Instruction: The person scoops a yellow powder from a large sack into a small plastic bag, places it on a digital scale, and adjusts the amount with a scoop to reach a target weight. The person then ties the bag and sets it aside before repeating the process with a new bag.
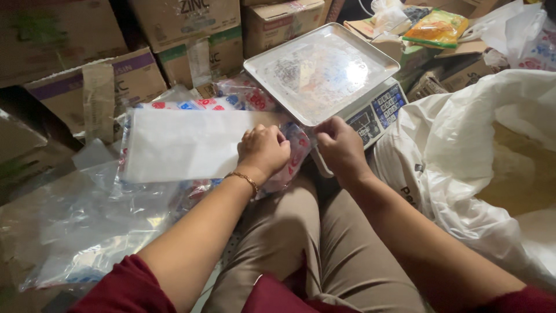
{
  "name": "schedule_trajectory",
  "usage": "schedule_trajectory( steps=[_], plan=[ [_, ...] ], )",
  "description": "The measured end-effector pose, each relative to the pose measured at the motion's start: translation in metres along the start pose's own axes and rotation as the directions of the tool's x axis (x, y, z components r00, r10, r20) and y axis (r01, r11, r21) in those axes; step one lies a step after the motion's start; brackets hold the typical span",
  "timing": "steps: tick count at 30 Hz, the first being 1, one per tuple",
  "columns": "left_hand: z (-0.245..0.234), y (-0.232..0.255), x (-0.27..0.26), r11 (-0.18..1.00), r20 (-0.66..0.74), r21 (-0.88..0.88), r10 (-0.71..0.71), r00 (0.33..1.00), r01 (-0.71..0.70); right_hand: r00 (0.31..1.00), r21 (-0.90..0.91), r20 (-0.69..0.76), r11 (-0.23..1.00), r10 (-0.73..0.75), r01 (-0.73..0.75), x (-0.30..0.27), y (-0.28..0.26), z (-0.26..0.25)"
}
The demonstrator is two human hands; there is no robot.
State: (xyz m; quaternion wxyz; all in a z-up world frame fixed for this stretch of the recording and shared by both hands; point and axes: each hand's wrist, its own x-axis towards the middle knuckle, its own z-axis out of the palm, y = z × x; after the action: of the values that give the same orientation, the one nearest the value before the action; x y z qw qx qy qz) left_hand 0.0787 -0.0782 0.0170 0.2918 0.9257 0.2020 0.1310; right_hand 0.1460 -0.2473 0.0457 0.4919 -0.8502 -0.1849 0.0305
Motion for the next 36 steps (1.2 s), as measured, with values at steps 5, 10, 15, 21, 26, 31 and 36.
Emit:
schedule_trajectory(
  steps=[5, 10, 15, 21, 26, 31, 36],
  plan=[
    [0.022, -0.013, 0.016, 0.961, 0.098, -0.276, 0.000, 0.995, 0.027, 0.990, -0.209, 0.132, 0.977, 0.055, -0.026, -0.011, 0.001, 0.007],
    [0.024, -0.010, 0.019, 0.711, 0.434, -0.556, -0.195, 0.880, 0.431, 0.991, -0.263, 0.106, 0.963, 0.082, -0.052, -0.016, 0.000, 0.013],
    [0.017, -0.002, 0.019, 0.683, 0.441, -0.571, -0.212, 0.872, 0.455, 0.996, -0.243, 0.085, 0.969, -0.023, 0.043, -0.018, -0.002, 0.015],
    [0.024, -0.007, 0.020, 0.640, 0.482, -0.590, -0.210, 0.851, 0.492, 0.989, -0.216, 0.054, 0.968, 0.139, -0.125, -0.017, 0.004, 0.011],
    [0.029, -0.006, 0.020, 0.389, 0.614, -0.670, -0.189, 0.767, 0.632, 0.999, -0.269, 0.036, 0.962, -0.038, 0.047, -0.028, 0.006, 0.016],
    [0.026, -0.001, 0.018, 0.342, 0.626, -0.691, -0.157, 0.764, 0.636, 0.926, -0.269, 0.054, 0.888, -0.373, 0.374, -0.042, -0.008, 0.020],
    [0.013, 0.002, 0.017, 0.470, 0.613, -0.658, -0.120, 0.781, 0.589, 0.883, -0.229, 0.105, 0.853, -0.457, 0.468, -0.050, -0.023, 0.016]
  ],
)
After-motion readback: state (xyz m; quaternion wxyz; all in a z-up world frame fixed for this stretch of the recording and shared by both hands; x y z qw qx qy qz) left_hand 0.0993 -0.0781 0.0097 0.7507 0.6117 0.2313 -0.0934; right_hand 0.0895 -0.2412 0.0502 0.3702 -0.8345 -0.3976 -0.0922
